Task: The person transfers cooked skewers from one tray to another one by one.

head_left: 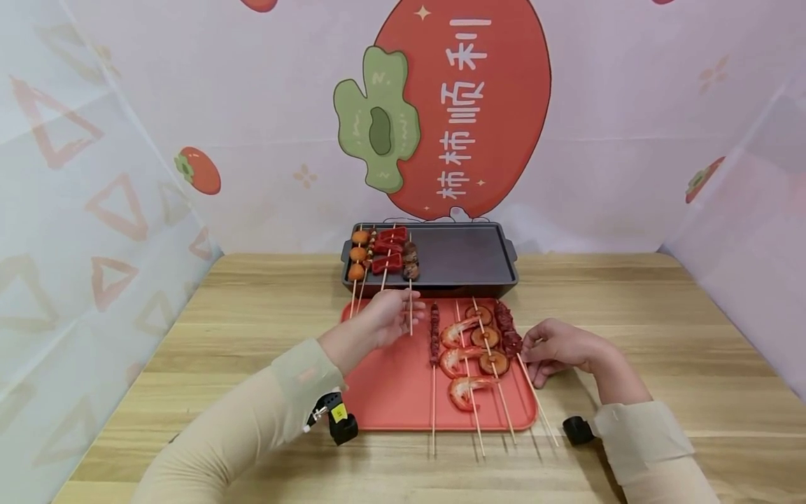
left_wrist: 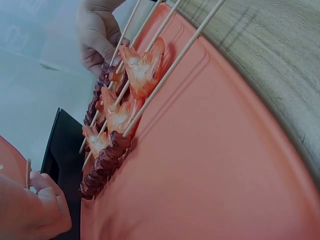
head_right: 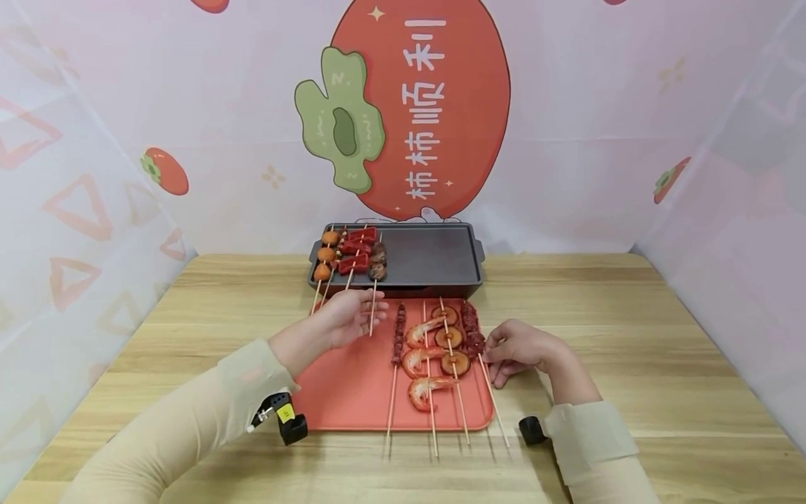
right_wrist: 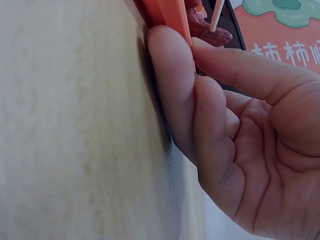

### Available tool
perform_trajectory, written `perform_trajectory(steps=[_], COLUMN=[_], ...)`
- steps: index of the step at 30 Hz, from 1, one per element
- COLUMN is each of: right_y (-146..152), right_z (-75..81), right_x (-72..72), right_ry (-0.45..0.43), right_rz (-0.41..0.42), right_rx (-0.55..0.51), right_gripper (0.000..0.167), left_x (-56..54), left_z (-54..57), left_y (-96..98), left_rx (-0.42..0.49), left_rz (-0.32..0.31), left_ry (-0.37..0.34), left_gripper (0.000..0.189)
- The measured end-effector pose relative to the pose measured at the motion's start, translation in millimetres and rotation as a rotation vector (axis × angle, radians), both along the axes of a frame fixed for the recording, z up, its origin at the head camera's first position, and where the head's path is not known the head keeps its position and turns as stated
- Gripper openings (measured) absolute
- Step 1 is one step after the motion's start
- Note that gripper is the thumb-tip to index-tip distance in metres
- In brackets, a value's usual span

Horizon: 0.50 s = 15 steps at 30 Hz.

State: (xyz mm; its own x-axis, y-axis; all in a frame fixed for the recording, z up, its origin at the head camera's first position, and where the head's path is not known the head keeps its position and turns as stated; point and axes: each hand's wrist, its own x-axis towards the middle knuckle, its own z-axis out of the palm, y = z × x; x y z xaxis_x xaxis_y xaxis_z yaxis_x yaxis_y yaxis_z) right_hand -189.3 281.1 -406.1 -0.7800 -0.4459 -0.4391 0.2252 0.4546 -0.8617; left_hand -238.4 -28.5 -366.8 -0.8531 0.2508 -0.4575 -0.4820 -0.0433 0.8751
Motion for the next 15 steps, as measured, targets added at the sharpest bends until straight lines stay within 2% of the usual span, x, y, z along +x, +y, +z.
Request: perform_trajectory(steps=[9,15], right_y=[0.7,1.2], right_z=[-1.7,-2.4], right_x=[-1.0,-1.3], right_ry=[0.008,0.016], right_rz=[0.005,0.001], right_rx=[0.011,0.026], right_gripper=[0.010,0.010], left_x=[-2.3,-2.0], left_z=[-3.0,-1.7], left_y=[1.4,3.1], left_rx=[0.012,0.019], left_rz=[-0.004,0.024], left_ry=[0.048,0.063], left_gripper=[0.037,0.037])
